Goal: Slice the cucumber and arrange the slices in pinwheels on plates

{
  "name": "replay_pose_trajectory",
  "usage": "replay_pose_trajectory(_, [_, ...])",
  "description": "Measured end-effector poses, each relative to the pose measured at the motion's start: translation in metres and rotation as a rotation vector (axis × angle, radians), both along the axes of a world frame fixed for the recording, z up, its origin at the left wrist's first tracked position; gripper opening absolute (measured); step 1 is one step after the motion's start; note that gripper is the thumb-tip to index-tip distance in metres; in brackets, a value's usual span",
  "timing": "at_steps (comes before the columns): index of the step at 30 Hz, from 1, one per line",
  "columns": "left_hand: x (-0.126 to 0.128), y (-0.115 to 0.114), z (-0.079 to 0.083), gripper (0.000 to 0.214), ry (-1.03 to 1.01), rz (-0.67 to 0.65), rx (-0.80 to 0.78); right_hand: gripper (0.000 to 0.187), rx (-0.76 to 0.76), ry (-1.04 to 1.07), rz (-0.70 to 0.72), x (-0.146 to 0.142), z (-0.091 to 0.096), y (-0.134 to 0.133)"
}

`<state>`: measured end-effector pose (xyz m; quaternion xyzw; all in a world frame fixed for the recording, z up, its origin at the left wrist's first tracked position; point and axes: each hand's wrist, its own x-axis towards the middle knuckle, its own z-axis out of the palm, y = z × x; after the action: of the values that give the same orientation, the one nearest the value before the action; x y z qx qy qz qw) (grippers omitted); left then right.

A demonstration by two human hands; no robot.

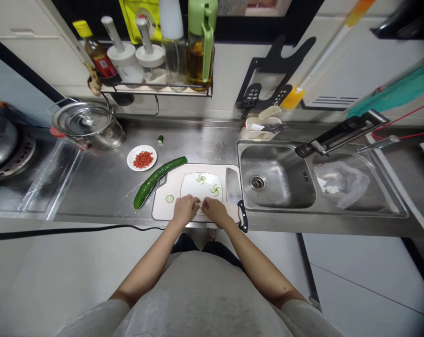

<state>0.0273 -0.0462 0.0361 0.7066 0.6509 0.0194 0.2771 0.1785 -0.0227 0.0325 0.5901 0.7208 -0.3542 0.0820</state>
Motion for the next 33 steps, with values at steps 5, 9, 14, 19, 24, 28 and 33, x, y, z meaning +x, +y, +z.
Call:
replay_pose_trajectory(5, [0.001, -0.007, 0.001, 0.02, -0.007, 0.065, 0.031, 0.014, 0.039, 0.01, 0.038, 0.0, 0.0, 0.004])
replay_pose_trajectory(9, [0.005, -0.013, 0.002, 0.022, 0.035, 0.164, 0.038, 0.013, 0.083, 0.005, 0.04, -0.001, -0.001, 0.01])
replay_pose_trajectory(14, [0.011, -0.014, 0.0, 0.03, 0.071, 0.205, 0.003, 0.013, 0.072, -0.035, 0.073, -0.005, -0.002, 0.012])
replay_pose_trajectory(19, [0.011, -0.014, -0.003, 0.032, 0.085, 0.217, -0.038, 0.013, 0.076, -0.043, 0.087, -0.006, -0.003, 0.011])
replay_pose_trajectory(24, [0.01, -0.015, -0.003, 0.028, 0.086, 0.216, -0.051, 0.014, 0.056, -0.049, 0.094, -0.006, -0.003, 0.011])
replay_pose_trajectory(28, [0.011, -0.016, -0.003, 0.026, 0.094, 0.222, -0.056, 0.015, 0.061, -0.036, 0.117, -0.006, -0.003, 0.01])
replay_pose_trajectory(33, [0.012, -0.017, -0.002, 0.03, 0.096, 0.232, -0.085, 0.014, 0.06, -0.024, 0.149, -0.006, -0.002, 0.011])
